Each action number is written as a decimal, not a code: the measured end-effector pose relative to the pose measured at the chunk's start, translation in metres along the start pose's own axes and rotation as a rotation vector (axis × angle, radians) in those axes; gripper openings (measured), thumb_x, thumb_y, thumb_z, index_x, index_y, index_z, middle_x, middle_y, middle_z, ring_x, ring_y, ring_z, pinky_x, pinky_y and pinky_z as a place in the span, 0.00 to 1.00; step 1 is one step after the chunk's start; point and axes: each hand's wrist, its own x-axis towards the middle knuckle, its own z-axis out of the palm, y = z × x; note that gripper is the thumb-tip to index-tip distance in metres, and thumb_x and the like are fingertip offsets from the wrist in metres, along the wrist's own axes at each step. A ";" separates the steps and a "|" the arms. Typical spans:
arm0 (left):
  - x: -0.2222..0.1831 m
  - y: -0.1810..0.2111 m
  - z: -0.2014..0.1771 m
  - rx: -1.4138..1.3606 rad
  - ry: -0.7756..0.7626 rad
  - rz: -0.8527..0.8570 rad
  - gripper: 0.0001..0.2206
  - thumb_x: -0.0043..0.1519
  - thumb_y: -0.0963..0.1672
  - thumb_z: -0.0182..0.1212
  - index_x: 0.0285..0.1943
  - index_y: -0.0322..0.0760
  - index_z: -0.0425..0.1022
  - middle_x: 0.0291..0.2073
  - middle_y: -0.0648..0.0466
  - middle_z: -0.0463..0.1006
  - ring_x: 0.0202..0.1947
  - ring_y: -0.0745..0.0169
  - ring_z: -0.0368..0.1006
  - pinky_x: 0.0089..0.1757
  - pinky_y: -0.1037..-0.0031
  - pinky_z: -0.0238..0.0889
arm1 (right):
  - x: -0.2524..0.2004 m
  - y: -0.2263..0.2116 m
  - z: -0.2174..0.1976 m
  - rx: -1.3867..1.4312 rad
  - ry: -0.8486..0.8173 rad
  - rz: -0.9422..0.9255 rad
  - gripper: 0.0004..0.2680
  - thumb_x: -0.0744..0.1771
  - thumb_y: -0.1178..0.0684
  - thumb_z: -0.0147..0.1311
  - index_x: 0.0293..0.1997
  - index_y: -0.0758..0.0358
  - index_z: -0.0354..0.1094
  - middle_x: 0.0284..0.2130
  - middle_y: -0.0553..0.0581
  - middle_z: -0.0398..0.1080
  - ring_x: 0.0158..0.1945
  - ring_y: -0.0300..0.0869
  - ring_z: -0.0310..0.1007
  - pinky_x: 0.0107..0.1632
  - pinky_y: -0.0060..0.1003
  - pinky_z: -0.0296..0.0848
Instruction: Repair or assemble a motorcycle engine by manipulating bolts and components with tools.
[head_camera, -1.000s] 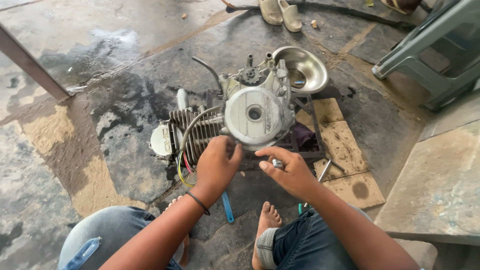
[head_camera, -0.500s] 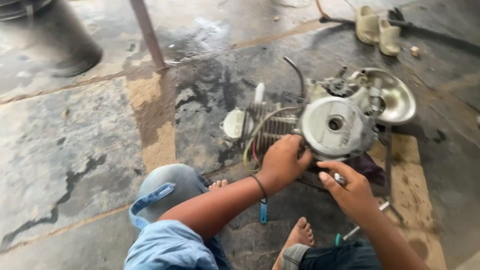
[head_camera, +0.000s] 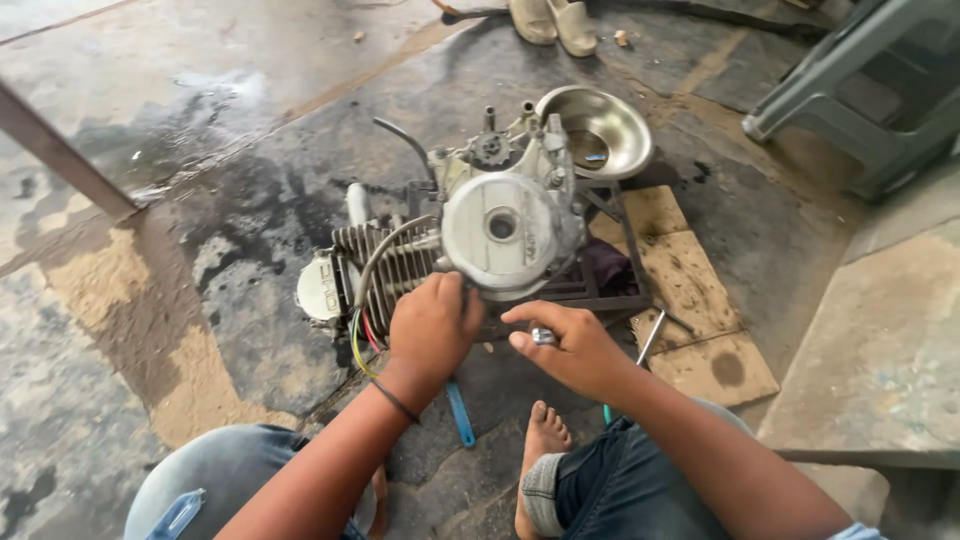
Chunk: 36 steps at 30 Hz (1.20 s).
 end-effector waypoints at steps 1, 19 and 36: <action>-0.001 0.004 0.001 -0.008 -0.004 0.010 0.09 0.61 0.45 0.64 0.41 0.34 0.72 0.30 0.47 0.75 0.30 0.43 0.74 0.33 0.56 0.67 | -0.001 -0.001 0.000 -0.003 0.011 0.006 0.10 0.65 0.52 0.60 0.50 0.60 0.75 0.39 0.54 0.79 0.38 0.37 0.77 0.43 0.34 0.75; 0.010 0.015 -0.008 -0.414 -0.103 -0.562 0.10 0.59 0.45 0.60 0.37 0.30 0.73 0.27 0.43 0.78 0.31 0.45 0.77 0.36 0.59 0.69 | 0.000 0.000 0.005 0.002 -0.057 0.037 0.11 0.66 0.52 0.59 0.52 0.63 0.74 0.43 0.57 0.80 0.44 0.40 0.80 0.47 0.36 0.76; 0.010 -0.005 -0.004 0.495 -0.143 0.360 0.08 0.60 0.46 0.60 0.34 0.43 0.66 0.27 0.57 0.71 0.28 0.60 0.75 0.33 0.66 0.68 | -0.007 0.007 -0.009 0.049 0.005 0.287 0.11 0.66 0.48 0.58 0.51 0.58 0.76 0.32 0.51 0.76 0.30 0.32 0.68 0.37 0.32 0.72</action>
